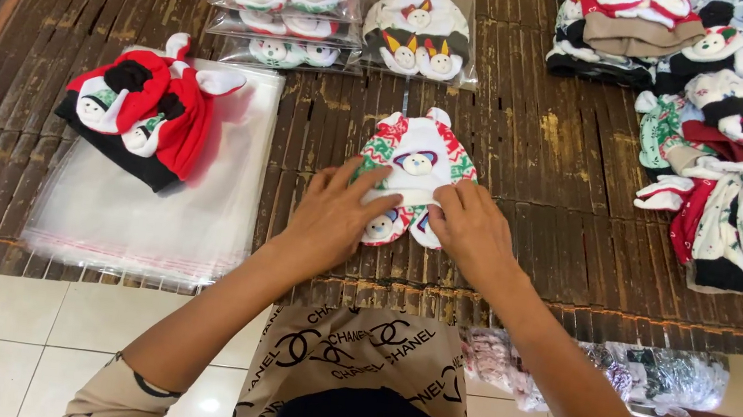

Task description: Packaging small fabric items into clear plastic bags

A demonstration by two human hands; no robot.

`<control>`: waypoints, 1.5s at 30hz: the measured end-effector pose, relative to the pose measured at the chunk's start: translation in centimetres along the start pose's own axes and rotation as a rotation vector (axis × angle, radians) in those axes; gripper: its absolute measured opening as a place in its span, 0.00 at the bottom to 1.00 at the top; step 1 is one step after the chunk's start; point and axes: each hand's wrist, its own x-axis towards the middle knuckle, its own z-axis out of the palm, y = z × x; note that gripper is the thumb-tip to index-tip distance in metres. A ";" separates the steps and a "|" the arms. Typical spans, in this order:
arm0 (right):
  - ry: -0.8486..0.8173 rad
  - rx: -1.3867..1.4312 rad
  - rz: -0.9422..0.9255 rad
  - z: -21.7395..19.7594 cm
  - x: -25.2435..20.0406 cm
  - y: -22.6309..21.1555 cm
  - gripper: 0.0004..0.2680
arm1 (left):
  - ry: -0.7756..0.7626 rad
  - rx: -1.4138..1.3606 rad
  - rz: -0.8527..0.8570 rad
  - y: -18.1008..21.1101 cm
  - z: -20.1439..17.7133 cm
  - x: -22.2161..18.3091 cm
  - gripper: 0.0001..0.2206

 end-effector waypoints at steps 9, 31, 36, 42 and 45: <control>-0.126 0.268 0.113 -2.0 0.1 -0.1 0.07 | 0.128 0.008 0.006 -1.3 0.0 -1.8 0.20; -0.447 0.604 0.225 -9.5 3.5 -3.6 0.08 | -0.052 -0.015 -0.691 -16.9 -0.9 -8.4 0.07; -0.559 0.781 0.191 -9.9 5.8 -4.2 0.08 | 0.017 -0.184 -0.630 -15.0 -6.4 -9.3 0.07; -0.555 1.211 0.065 -5.1 11.4 -9.8 0.09 | 0.463 -0.481 -0.584 -15.7 -6.7 -10.7 0.03; -0.654 1.490 0.182 1.6 12.8 -12.7 0.20 | 0.376 -0.679 -0.541 -13.7 -5.8 -9.6 0.04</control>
